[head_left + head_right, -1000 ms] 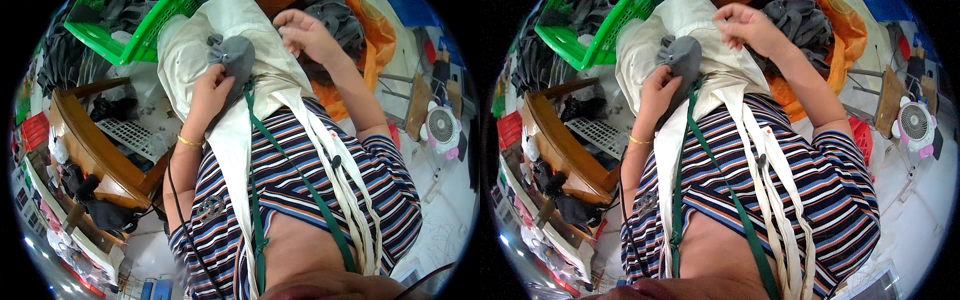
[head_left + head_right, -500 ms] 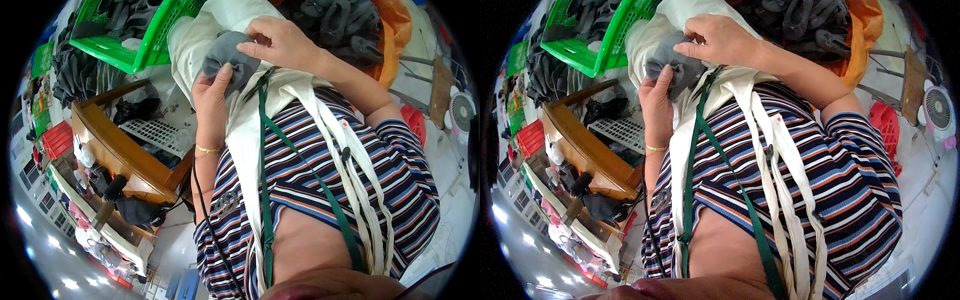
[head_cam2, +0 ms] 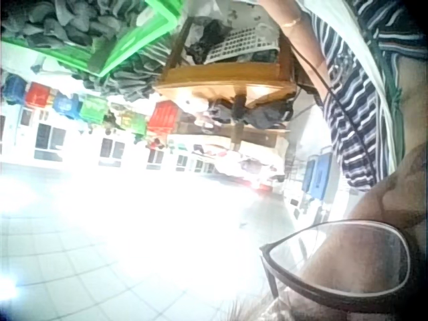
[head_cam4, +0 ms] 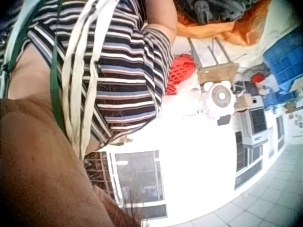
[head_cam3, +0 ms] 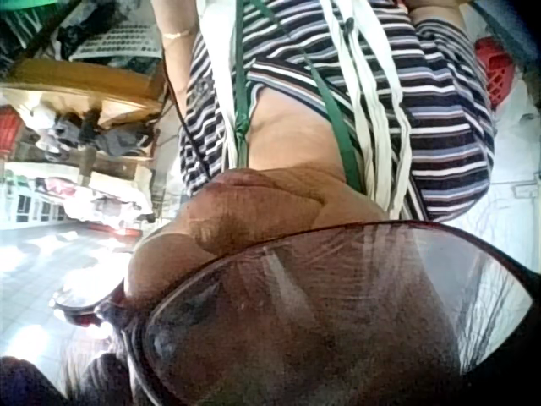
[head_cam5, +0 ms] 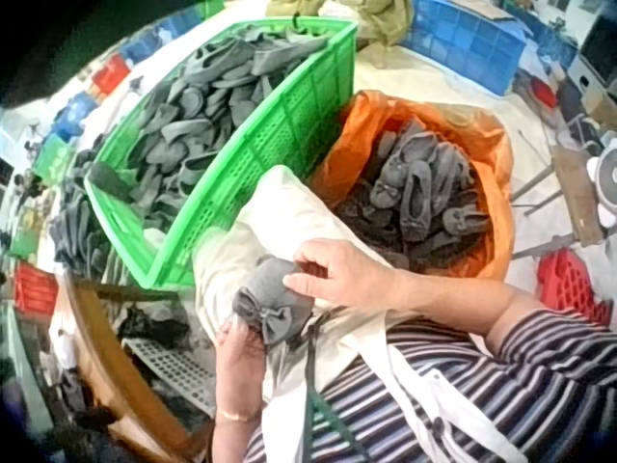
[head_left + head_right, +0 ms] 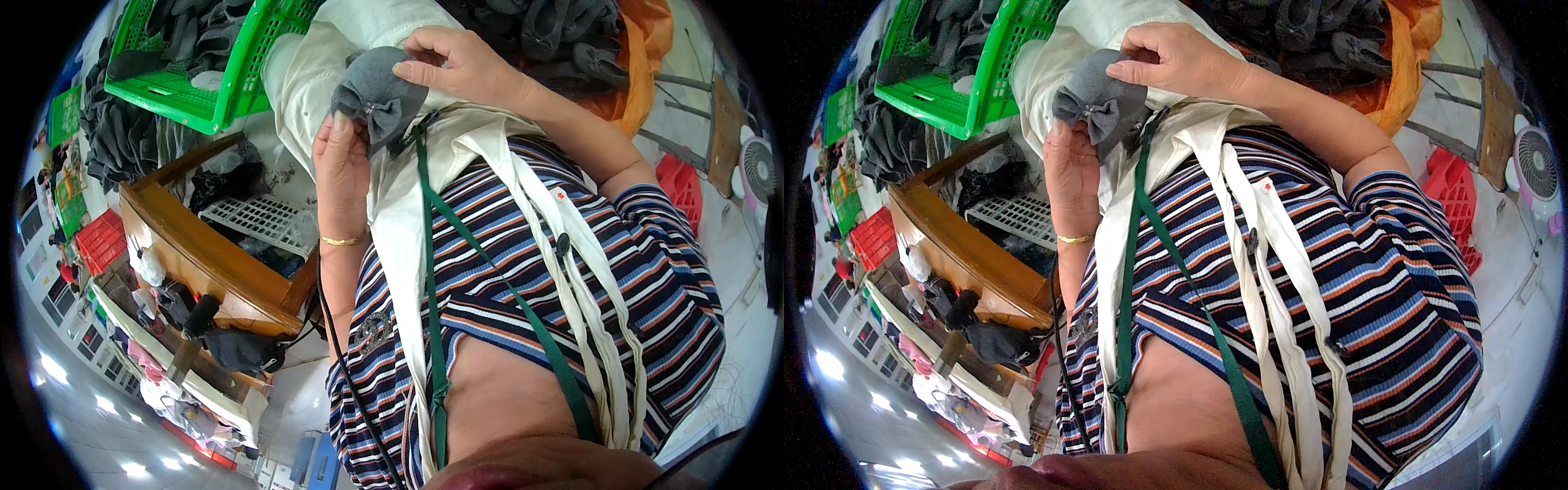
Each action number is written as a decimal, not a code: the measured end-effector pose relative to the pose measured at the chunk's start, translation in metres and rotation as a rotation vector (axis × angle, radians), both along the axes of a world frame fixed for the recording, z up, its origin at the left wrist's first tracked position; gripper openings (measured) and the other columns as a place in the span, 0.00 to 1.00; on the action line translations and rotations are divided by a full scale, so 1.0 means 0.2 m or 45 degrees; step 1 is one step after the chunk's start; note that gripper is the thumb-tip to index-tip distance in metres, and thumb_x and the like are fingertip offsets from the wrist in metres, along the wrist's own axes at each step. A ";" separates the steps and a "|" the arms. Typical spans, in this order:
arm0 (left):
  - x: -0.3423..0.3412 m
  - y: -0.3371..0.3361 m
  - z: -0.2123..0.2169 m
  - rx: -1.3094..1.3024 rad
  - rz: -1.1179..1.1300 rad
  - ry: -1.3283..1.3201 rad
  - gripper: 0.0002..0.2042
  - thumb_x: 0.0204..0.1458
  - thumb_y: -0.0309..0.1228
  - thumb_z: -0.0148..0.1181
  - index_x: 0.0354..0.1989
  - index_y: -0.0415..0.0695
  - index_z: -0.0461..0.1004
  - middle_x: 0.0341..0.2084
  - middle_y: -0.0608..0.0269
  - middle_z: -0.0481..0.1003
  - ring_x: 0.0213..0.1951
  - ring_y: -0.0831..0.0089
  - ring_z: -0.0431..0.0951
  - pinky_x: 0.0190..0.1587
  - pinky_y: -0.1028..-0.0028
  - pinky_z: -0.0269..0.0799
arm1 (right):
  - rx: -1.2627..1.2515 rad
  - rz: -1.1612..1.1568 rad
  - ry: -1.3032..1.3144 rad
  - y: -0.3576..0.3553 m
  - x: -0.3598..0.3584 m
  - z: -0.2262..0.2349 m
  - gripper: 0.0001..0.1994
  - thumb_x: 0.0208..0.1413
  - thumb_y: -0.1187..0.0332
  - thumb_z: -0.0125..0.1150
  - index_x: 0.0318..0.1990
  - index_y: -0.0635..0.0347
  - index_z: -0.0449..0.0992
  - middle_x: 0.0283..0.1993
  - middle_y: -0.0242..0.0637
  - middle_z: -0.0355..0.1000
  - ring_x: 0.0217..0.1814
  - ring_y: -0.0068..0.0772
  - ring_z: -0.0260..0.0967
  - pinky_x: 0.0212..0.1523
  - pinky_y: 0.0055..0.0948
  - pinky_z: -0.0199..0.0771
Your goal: The person sits and sews the edges of grey fabric slippers using a needle and thread. They pick up slippers from a green basket, stitch the seams, and place the finished items into an orange bag.
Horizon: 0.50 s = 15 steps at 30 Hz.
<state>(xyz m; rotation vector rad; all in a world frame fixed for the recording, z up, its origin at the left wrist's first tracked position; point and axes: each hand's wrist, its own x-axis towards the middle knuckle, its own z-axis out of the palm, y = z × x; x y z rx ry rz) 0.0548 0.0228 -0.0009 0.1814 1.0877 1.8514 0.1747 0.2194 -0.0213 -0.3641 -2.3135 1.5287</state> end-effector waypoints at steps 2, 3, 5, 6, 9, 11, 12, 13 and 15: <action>0.04 0.05 0.07 -0.280 0.041 0.029 0.09 0.61 0.29 0.55 0.46 0.41 0.75 0.40 0.65 0.78 0.43 0.76 0.76 0.50 0.75 0.70 | -0.045 0.006 -0.078 0.00 0.02 0.02 0.14 0.58 0.60 0.64 0.39 0.64 0.75 0.31 0.32 0.67 0.33 0.22 0.64 0.34 0.24 0.67; 0.06 0.10 0.09 -0.366 0.028 0.071 0.07 0.61 0.30 0.55 0.44 0.42 0.75 0.39 0.66 0.77 0.41 0.77 0.76 0.47 0.76 0.69 | -0.074 0.002 -0.160 -0.01 0.05 0.06 0.14 0.58 0.60 0.64 0.38 0.64 0.75 0.32 0.34 0.68 0.33 0.22 0.65 0.34 0.25 0.67; 0.14 0.13 0.14 -0.466 0.023 0.177 0.05 0.61 0.31 0.56 0.40 0.44 0.74 0.37 0.68 0.76 0.38 0.80 0.74 0.42 0.78 0.69 | -0.063 0.011 -0.139 0.05 0.08 0.05 0.17 0.56 0.58 0.65 0.39 0.65 0.76 0.32 0.39 0.71 0.32 0.26 0.67 0.35 0.29 0.69; 0.20 0.16 0.19 -0.481 0.009 0.207 0.04 0.61 0.31 0.56 0.39 0.45 0.73 0.36 0.70 0.75 0.36 0.81 0.73 0.39 0.78 0.68 | -0.028 0.003 0.002 0.07 0.10 -0.01 0.17 0.55 0.58 0.65 0.39 0.66 0.77 0.30 0.41 0.72 0.31 0.27 0.68 0.35 0.30 0.70; 0.37 0.20 0.16 -0.489 0.038 0.256 0.06 0.63 0.29 0.54 0.35 0.41 0.74 0.33 0.69 0.75 0.34 0.85 0.70 0.36 0.81 0.66 | -0.212 0.186 -0.168 0.11 0.26 0.00 0.23 0.55 0.52 0.63 0.39 0.69 0.78 0.32 0.48 0.76 0.32 0.34 0.72 0.38 0.35 0.71; 0.37 0.19 0.09 -0.320 -0.115 0.287 0.08 0.62 0.31 0.56 0.41 0.39 0.76 0.41 0.59 0.78 0.44 0.74 0.78 0.44 0.74 0.72 | -0.295 0.179 -0.277 0.16 0.35 0.03 0.27 0.56 0.45 0.61 0.42 0.66 0.79 0.33 0.50 0.77 0.34 0.38 0.74 0.39 0.34 0.73; 0.39 0.19 0.07 -0.271 -0.123 0.302 0.08 0.62 0.31 0.56 0.40 0.38 0.76 0.38 0.63 0.79 0.41 0.76 0.78 0.43 0.75 0.72 | -0.400 0.092 -0.315 0.16 0.40 0.03 0.26 0.56 0.46 0.61 0.42 0.66 0.79 0.33 0.47 0.78 0.34 0.35 0.74 0.39 0.33 0.73; 0.41 0.20 0.06 -0.261 -0.184 0.359 0.09 0.62 0.31 0.56 0.40 0.38 0.76 0.38 0.63 0.79 0.41 0.77 0.78 0.43 0.75 0.72 | -0.506 0.005 -0.351 0.17 0.45 0.03 0.26 0.57 0.46 0.61 0.41 0.66 0.79 0.32 0.44 0.78 0.33 0.33 0.73 0.39 0.32 0.72; 0.42 0.26 0.08 -0.245 -0.296 0.504 0.09 0.62 0.31 0.57 0.41 0.37 0.76 0.39 0.63 0.79 0.40 0.77 0.78 0.43 0.76 0.73 | -0.482 -0.077 -0.367 0.22 0.53 0.06 0.23 0.58 0.50 0.61 0.41 0.68 0.79 0.31 0.39 0.77 0.33 0.27 0.70 0.37 0.29 0.70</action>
